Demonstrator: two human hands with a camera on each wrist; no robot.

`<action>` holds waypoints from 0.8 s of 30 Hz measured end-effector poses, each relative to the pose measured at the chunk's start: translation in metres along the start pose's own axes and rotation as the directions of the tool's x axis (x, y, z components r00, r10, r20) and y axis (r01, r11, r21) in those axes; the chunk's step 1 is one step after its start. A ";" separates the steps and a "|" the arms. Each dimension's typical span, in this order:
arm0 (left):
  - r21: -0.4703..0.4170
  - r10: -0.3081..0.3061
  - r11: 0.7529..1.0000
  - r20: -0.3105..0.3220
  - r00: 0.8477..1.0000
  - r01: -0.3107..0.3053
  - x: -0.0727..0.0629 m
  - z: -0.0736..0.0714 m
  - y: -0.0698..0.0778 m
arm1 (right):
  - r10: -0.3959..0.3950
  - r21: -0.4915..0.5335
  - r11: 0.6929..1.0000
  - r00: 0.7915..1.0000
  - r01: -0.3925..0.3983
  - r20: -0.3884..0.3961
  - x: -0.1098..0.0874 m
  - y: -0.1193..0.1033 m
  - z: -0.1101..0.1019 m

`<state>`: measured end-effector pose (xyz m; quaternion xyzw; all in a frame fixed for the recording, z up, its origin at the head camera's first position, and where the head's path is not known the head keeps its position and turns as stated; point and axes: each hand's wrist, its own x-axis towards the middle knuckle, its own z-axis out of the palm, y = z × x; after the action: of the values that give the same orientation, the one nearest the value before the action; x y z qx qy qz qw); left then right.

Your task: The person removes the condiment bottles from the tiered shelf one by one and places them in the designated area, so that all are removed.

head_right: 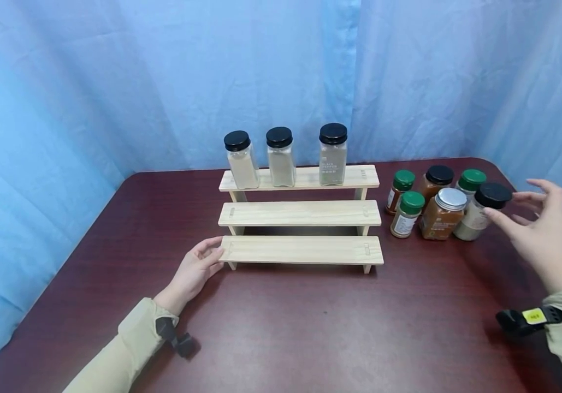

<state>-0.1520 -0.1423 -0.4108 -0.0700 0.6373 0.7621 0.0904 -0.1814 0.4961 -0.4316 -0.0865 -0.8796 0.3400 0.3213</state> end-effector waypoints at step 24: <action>-0.001 0.001 1.000 -0.009 1.000 -0.001 -0.001 0.001 0.000 | -0.030 0.231 0.973 0.993 0.002 0.116 -0.016 -0.209 -0.017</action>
<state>-0.1509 -0.1414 -0.4101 -0.0733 0.6373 0.7622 0.0869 -0.1441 0.3417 -0.2938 -0.0213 -0.8524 0.4417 0.2792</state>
